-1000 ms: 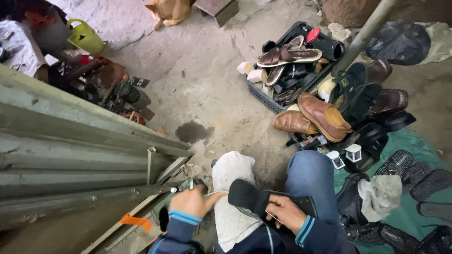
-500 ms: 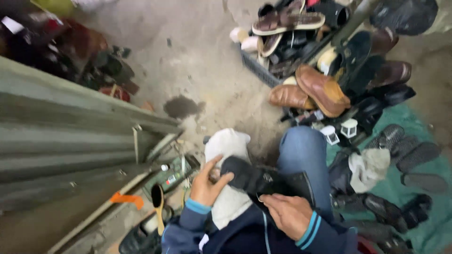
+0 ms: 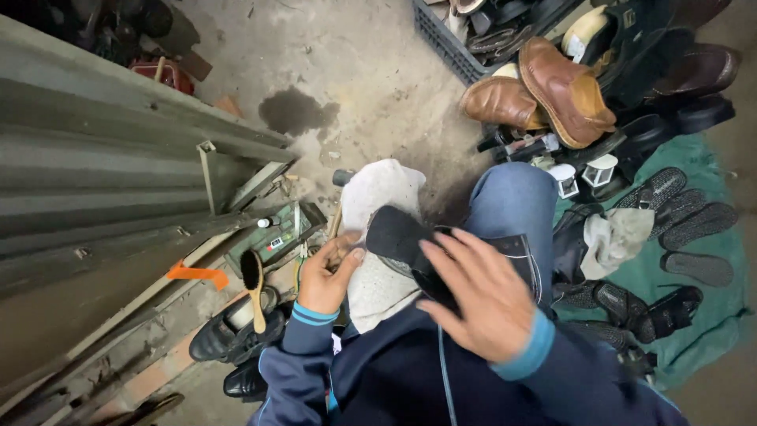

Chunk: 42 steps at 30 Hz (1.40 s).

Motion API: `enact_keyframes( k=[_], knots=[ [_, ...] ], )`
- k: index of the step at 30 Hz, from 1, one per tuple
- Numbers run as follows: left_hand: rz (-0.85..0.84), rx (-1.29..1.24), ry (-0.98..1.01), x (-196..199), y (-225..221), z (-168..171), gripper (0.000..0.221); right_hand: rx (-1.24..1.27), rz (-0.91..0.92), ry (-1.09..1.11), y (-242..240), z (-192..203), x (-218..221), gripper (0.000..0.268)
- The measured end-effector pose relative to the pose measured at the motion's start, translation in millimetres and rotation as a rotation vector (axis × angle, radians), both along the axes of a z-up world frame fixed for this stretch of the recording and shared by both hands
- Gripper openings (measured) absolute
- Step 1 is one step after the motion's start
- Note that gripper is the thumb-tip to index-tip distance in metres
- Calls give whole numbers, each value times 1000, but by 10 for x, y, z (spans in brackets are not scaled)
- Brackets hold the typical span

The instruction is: Hand-sewing the sole of a boot using a needle and thread in a repair shop environment.

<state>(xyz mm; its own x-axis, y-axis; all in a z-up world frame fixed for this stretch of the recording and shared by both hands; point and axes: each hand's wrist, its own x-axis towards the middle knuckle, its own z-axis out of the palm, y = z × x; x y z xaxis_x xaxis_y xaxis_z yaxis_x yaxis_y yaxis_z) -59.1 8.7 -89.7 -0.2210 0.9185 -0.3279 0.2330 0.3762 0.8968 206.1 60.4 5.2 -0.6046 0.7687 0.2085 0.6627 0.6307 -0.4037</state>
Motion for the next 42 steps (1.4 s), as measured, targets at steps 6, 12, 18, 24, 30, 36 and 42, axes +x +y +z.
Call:
enact_keyframes(
  k=[6, 12, 18, 24, 30, 36, 42],
  knots=[
    [82, 187, -12, 198, 61, 366, 27, -260, 14, -126, 280, -550, -454, 81],
    [107, 263, 85, 207, 77, 152, 29, -548, -211, 11, 380, -541, -390, 61],
    [97, 241, 185, 260, 224, 135, 33, -513, -144, 53, 398, -504, -374, 60],
    [103, 264, 39, 306, 276, 40, 5, -499, -69, 6, 375, -597, -409, 68],
    [-137, 227, -594, 255, 153, 562, 26, -589, -62, -87, 417, -640, -411, 69],
    [-43, 221, -426, 92, -434, 982, 28, -411, -156, -80, 350, -1107, -420, 69],
    [140, 433, -344, 124, -432, 1348, 38, -441, -73, -46, 352, -993, -363, 74]
  ],
)
